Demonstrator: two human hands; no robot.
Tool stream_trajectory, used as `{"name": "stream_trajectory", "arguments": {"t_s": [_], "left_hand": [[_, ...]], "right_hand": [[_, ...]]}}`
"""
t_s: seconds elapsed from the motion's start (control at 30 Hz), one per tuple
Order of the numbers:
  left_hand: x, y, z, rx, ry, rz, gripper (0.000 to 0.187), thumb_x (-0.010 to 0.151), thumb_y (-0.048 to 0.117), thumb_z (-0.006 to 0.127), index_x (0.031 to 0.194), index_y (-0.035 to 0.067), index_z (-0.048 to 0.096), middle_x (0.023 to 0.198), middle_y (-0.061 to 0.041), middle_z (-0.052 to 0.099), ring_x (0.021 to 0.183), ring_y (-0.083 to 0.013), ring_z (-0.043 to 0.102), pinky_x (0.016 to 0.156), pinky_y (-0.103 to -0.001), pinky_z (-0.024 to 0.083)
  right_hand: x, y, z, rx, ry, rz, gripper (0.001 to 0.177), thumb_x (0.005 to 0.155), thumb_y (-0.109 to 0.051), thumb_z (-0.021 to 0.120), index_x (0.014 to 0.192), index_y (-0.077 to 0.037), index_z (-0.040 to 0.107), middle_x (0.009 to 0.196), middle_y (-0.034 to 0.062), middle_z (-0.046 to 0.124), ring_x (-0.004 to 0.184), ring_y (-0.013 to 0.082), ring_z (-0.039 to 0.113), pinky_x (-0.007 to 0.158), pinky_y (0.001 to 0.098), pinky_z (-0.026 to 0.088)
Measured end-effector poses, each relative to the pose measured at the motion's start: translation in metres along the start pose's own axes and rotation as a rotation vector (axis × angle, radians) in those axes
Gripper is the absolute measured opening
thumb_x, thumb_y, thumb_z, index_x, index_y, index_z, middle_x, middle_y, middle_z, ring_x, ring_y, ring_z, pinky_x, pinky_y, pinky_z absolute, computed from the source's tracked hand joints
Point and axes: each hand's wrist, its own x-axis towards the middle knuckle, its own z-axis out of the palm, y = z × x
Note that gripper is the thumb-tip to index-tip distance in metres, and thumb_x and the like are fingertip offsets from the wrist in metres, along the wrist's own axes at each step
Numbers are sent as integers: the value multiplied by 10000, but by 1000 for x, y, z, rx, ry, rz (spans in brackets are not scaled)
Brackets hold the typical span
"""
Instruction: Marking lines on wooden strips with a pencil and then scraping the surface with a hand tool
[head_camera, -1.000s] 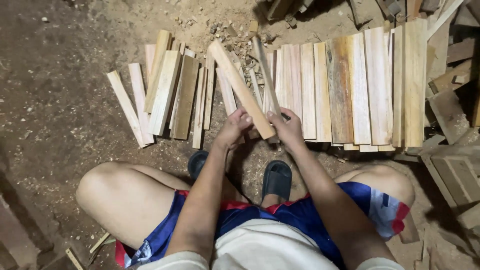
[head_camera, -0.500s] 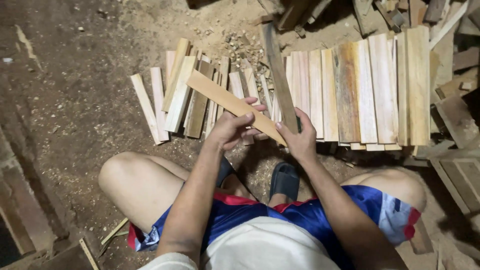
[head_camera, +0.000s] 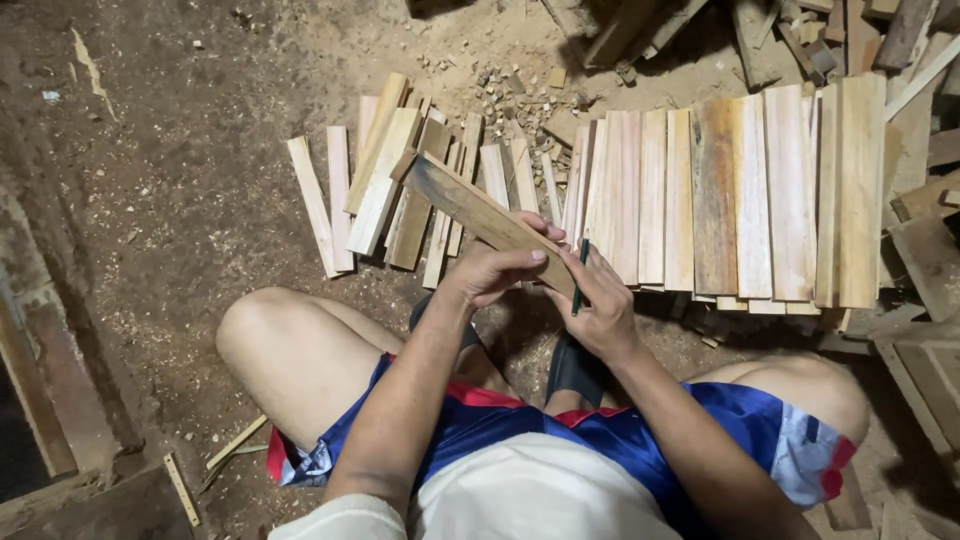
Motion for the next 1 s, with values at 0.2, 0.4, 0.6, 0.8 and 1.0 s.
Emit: {"name": "stream_trajectory", "arguments": {"t_s": [0.2,0.4,0.6,0.8,1.0], "left_hand": [[3,1,-5,47,-3,0,455,741,-13,822,1124,134,625,1177,-159,733,1045,-293,733,763,-377,655],[5,5,-1,36,-6,-6,432,741,-3,822,1092,131,607,1143,-167,739,928,-272,756,643,-311,662],[7,3,-2,12,24,38,427,718,-23,823,1062,104,604,1093,-175,743,931,-303,748,640,-385,669],[16,-6,-17,122,37,102,420,717,-14,823,1059,98,607,1061,-161,738,942,-276,733,674,-374,668],[3,-13,12,325,-42,123,465,692,-35,863,1098,67,662,1049,-149,745,961,-261,726,769,-365,636]], "right_hand": [[1,2,0,26,18,-1,540,745,-114,906,1254,-40,742,1239,226,724,1188,452,652,1012,518,524],[-3,7,4,34,41,-7,514,758,-114,898,1242,-32,746,1228,225,730,1182,446,660,1015,512,525],[-8,14,9,39,58,-28,461,772,-91,872,1209,-9,751,1166,220,751,1157,458,671,998,516,536],[-13,18,9,104,35,21,547,712,-140,941,1199,7,743,1111,246,749,1129,492,667,973,564,539],[69,-59,-32,559,212,625,354,1082,-242,536,1248,24,698,925,240,744,705,223,743,616,293,628]]}}
